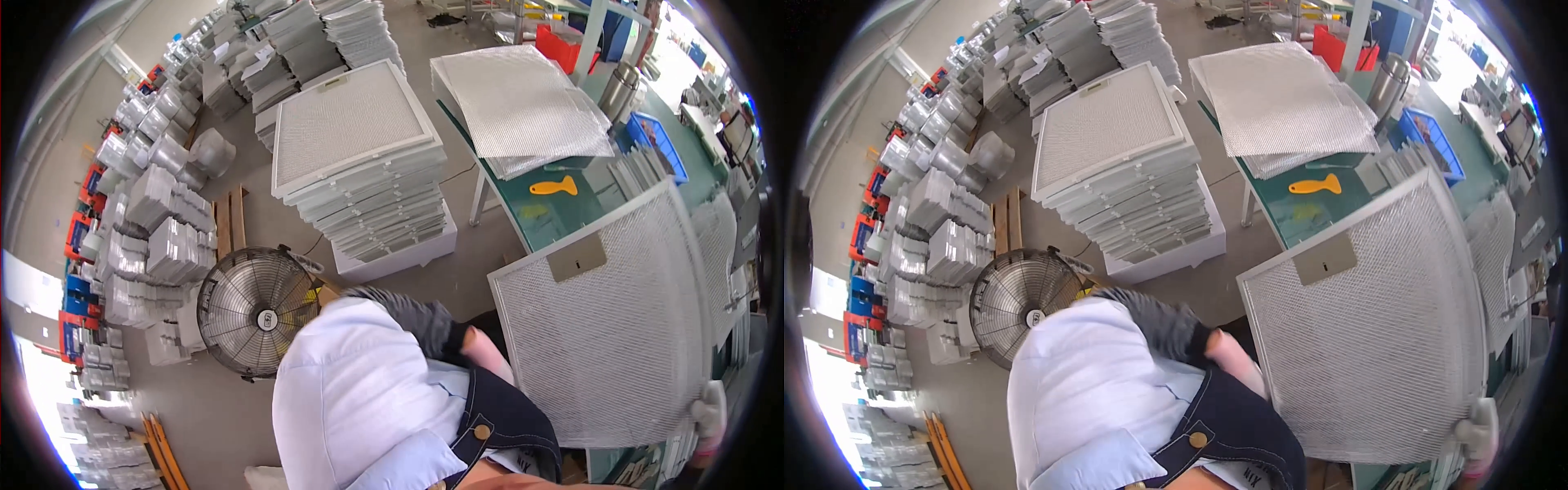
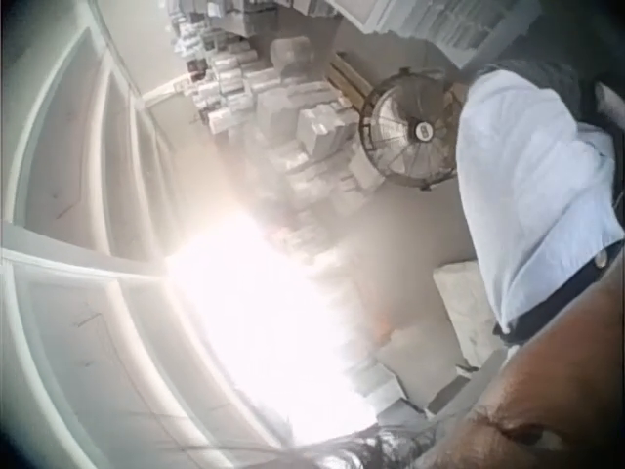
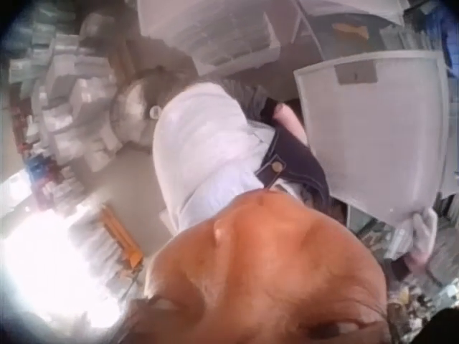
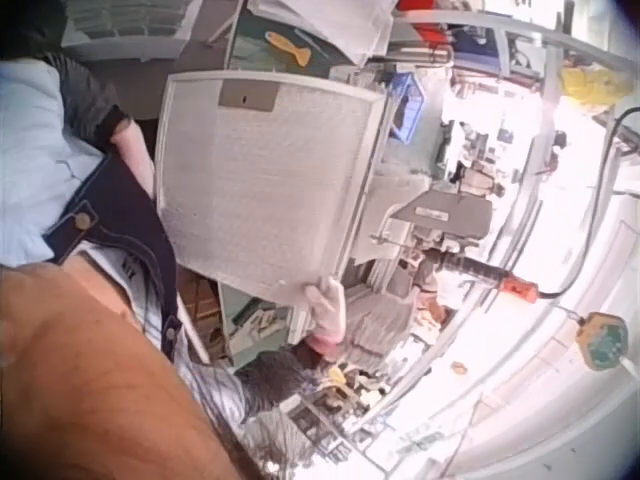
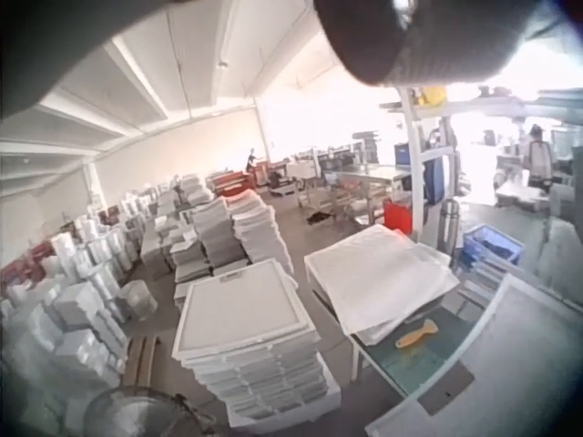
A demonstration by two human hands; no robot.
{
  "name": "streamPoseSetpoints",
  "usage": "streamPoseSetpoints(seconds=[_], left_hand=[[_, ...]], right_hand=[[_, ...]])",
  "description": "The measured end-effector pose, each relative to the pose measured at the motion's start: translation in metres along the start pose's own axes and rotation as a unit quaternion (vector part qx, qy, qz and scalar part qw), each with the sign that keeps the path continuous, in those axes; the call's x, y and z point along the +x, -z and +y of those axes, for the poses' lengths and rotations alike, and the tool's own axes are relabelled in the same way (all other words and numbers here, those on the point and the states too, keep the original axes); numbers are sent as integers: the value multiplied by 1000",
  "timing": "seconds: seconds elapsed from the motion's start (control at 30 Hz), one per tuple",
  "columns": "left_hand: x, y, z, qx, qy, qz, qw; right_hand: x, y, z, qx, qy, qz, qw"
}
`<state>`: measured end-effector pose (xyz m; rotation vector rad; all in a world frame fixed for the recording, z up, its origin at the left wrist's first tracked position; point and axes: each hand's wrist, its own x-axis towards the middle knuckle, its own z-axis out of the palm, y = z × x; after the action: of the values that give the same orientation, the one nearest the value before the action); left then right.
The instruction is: Assembling metal mesh air filters by attaching frames and hardware.
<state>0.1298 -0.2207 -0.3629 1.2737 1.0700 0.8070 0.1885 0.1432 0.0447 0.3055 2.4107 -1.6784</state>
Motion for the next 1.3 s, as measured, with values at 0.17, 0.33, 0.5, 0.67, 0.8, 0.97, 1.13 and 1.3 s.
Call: streamPoseSetpoints(seconds=[0.17,0.33,0.5,0.67,0.8,0.97,1.13,1.3], left_hand=[[-149,78,234,236,-14,150,960],[-131,183,323,696,-135,376,596],[-75,219,355,527,60,131,838],[-21,190,390,487,47,52,871],[17,178,378,443,-15,51,895],[22,183,383,408,9,11,913],[20,170,361,546,6,57,836],[-4,154,362,534,25,173,827]], right_hand=[[18,-4,79,86,-114,-49,988],[60,-66,8,-63,-1,-207,976],[63,-49,4,-219,-16,-270,938],[25,-71,-20,-202,-148,-108,962],[12,-85,-6,-83,-88,1,993],[9,-83,-9,-95,-82,-18,992],[21,-83,-12,-239,-37,-63,968],[21,-99,-13,-108,-37,11,993]])
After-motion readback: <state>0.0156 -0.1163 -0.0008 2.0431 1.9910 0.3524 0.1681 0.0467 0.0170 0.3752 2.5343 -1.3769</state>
